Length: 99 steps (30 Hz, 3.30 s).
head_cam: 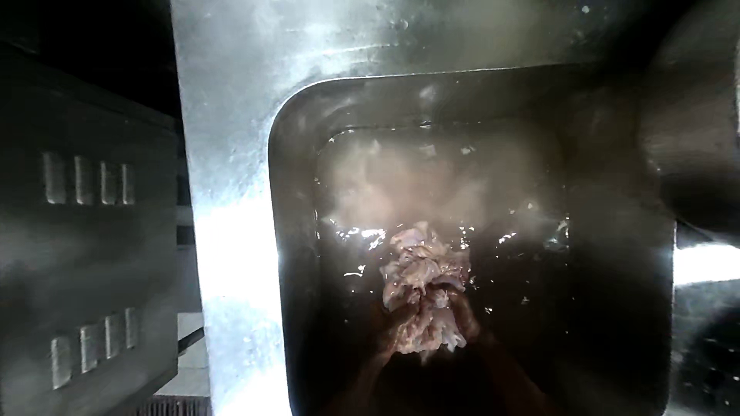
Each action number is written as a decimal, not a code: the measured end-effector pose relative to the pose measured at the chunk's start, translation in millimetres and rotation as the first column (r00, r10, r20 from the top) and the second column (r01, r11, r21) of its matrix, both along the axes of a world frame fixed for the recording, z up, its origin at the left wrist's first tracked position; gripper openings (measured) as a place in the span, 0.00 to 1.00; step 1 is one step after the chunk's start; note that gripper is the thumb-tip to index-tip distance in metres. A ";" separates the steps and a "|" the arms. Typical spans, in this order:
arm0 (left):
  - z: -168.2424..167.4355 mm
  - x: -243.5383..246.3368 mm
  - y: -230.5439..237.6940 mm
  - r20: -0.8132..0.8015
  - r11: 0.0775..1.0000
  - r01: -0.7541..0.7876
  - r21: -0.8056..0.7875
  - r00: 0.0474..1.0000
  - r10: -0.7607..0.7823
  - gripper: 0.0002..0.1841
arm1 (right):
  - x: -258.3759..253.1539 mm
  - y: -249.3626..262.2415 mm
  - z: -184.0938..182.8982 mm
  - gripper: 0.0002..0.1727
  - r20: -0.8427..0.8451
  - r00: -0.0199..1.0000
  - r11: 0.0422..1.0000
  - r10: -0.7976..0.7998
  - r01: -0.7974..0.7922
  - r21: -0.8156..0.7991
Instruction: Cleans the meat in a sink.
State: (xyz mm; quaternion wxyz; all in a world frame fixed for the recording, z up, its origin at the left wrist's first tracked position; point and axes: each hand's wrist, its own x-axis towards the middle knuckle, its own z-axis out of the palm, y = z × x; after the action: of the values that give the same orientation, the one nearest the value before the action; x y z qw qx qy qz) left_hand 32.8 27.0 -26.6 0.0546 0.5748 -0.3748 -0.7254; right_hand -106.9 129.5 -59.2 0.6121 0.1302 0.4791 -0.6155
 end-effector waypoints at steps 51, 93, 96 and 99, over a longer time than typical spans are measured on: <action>29.7 6.2 15.1 0.273 0.819 -0.352 0.452 0.929 0.249 0.09 | 9.0 -37.7 -0.9 0.13 -0.283 0.959 0.875 -0.001 0.138 0.464; 1.1 13.6 -42.0 0.352 0.895 0.441 -0.070 0.850 -0.391 0.45 | 13.3 -11.8 10.3 0.49 -0.467 0.483 0.672 0.741 -0.515 0.533; -19.2 -13.0 -46.3 0.315 0.910 0.414 0.031 0.860 -0.401 0.37 | 27.3 -4.3 10.2 0.33 -0.524 0.295 0.589 0.799 -0.557 0.585; -20.7 -24.9 -52.0 0.361 0.875 0.475 0.095 0.803 -0.475 0.32 | 17.5 -28.3 22.9 0.35 -0.288 0.398 0.488 0.871 -0.640 0.594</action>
State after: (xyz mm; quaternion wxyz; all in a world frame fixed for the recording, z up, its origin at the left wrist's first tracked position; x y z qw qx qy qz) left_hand 7.9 -25.0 -47.3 -0.2006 0.5898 -0.5099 -0.5932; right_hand -89.4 101.3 -36.2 0.6180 -0.1745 0.7501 -0.1577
